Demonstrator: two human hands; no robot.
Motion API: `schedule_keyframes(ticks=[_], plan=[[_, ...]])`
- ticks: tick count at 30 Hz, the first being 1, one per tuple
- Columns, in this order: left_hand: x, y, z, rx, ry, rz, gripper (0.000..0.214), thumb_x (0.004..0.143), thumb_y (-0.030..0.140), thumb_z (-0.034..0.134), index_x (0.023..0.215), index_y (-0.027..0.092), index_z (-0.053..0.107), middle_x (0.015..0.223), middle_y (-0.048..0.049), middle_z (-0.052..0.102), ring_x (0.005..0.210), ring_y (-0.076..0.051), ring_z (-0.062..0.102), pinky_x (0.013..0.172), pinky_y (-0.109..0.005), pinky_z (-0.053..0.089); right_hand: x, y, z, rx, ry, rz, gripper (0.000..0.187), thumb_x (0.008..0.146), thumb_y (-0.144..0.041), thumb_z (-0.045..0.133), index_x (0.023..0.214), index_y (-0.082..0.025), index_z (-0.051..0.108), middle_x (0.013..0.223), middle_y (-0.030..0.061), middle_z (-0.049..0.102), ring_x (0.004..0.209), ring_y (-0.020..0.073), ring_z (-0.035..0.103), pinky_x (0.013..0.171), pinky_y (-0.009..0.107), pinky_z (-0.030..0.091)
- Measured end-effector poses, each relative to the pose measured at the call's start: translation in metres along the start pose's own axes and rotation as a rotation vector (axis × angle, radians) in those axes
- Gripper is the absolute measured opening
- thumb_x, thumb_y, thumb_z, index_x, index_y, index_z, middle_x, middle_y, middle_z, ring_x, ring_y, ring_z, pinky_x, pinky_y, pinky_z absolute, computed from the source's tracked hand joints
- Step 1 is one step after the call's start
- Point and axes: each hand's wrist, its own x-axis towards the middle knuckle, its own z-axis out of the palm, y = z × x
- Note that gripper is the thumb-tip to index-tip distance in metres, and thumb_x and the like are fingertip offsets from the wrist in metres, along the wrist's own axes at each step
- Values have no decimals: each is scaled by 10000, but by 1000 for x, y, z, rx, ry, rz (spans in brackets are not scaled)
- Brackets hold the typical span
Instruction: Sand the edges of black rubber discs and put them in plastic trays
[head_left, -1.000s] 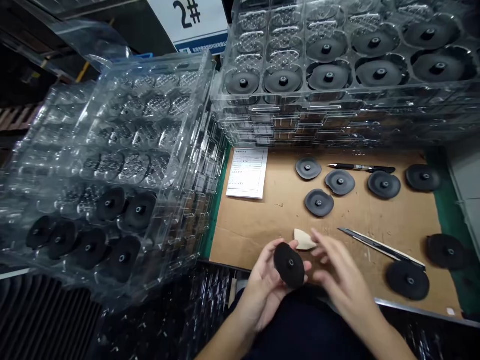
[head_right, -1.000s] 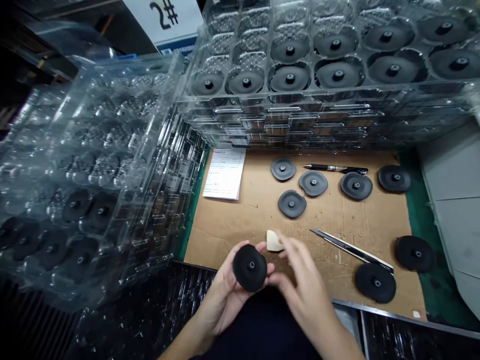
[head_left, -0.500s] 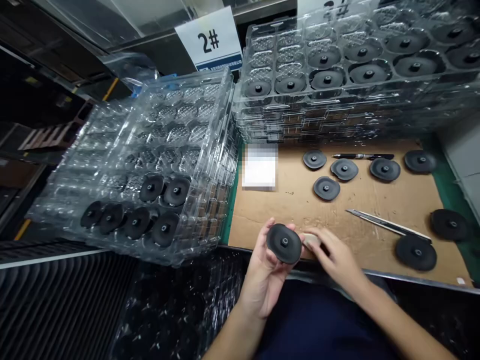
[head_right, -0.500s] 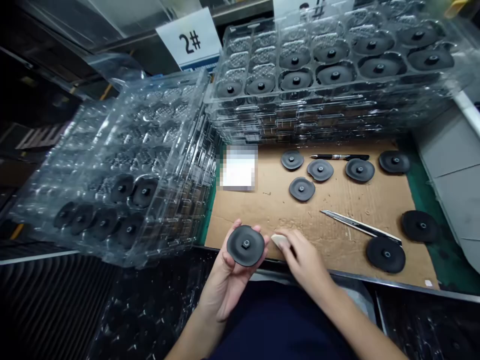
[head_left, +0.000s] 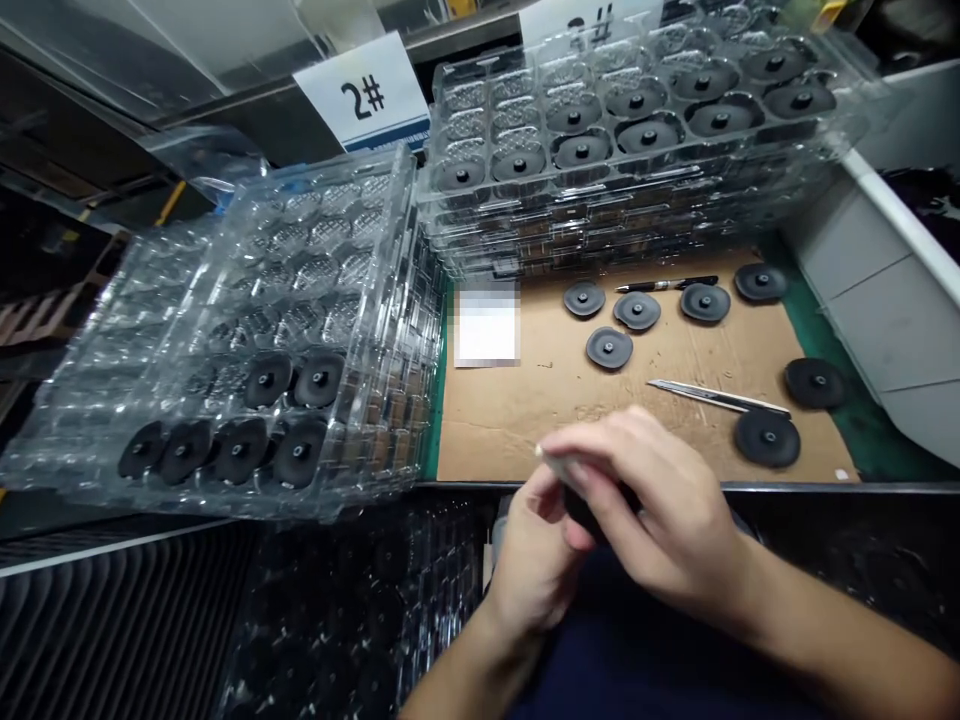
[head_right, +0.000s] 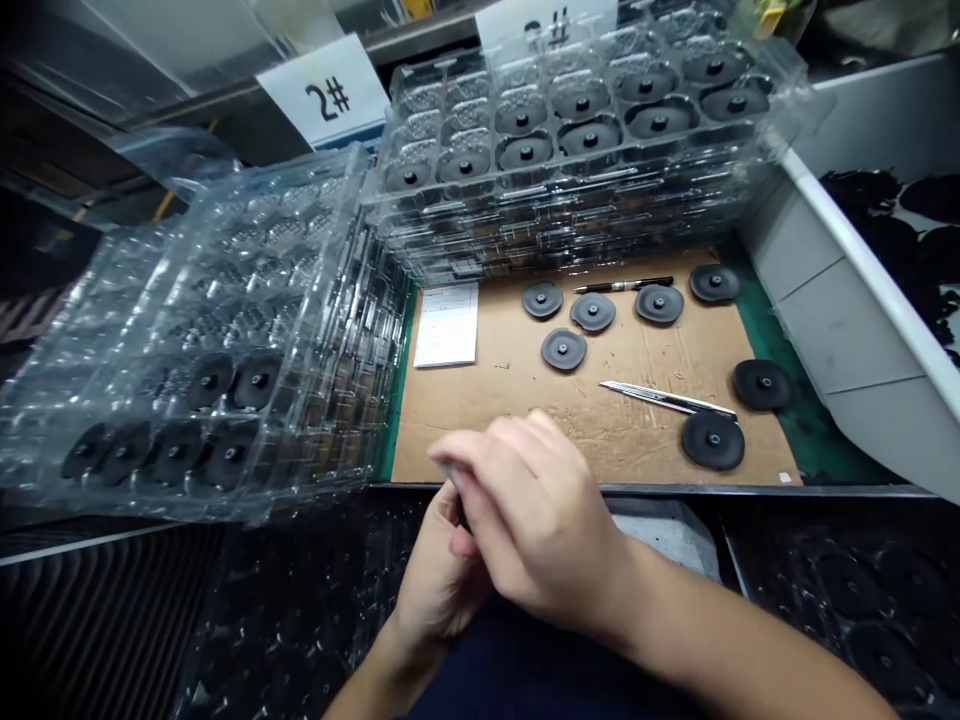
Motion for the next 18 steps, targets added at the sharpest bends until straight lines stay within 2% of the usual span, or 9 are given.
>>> schedule_keyframes(ticks=[2,3,6,8,10,13,15,17,18], plan=[[-1,1,4,19,-8,-30,511,577,273,818,1064,230,669,1025,-37,703,1036,-216,621,963,-308,448,-4,0,-1,-15,89,-84,306,828,-68,477,1111,-144,564,794,56,621,722,173,528,683,344,428],[-2,1,5,6,-13,-41,538,572,255,822,1085,238,658,1043,-34,698,1023,-214,627,954,-311,456,-7,-1,-1,16,88,-108,308,816,-51,479,1100,-126,570,800,60,624,722,168,528,681,335,427],[-1,0,7,-46,-43,-59,663,535,309,835,1157,245,614,1144,-58,663,1041,-241,620,958,-348,457,-10,-2,-2,88,27,-67,287,803,-19,477,1048,-125,582,862,56,636,728,147,531,682,304,423],[0,0,10,-10,-46,-61,674,532,341,832,1160,224,614,1124,-73,671,1059,-248,608,978,-354,436,-7,-2,-4,34,76,-37,265,812,-35,486,1041,-127,585,824,48,627,710,146,520,675,308,415],[2,1,14,48,-33,-78,589,568,312,823,1120,218,640,1071,-68,693,1053,-233,610,976,-335,430,-5,-2,-7,-22,126,-81,262,823,-60,486,1061,-111,583,771,51,614,706,158,518,680,328,413],[3,5,14,24,-62,-113,580,548,292,837,1097,244,654,1075,-53,697,1019,-230,630,943,-337,456,-16,1,-13,31,57,-126,287,824,-54,457,1078,-117,575,798,59,626,724,163,532,683,329,419],[3,6,10,-27,-84,-124,669,496,310,855,1126,251,638,1122,-57,679,1012,-232,633,938,-340,464,-27,4,-18,42,13,-33,295,823,-37,449,1073,-135,571,829,55,628,713,153,529,660,309,411],[3,4,8,-51,-73,-138,710,465,328,862,1132,241,636,1125,-57,673,1001,-209,633,931,-301,462,-30,8,-22,-55,49,86,294,830,-28,453,1078,-134,571,846,62,625,711,154,519,651,311,391],[3,2,8,-46,-58,-151,724,452,345,864,1131,239,638,1107,-52,676,992,-197,633,925,-282,460,-28,10,-24,-119,75,93,286,836,-39,466,1087,-127,573,850,71,625,723,162,515,660,322,382]])
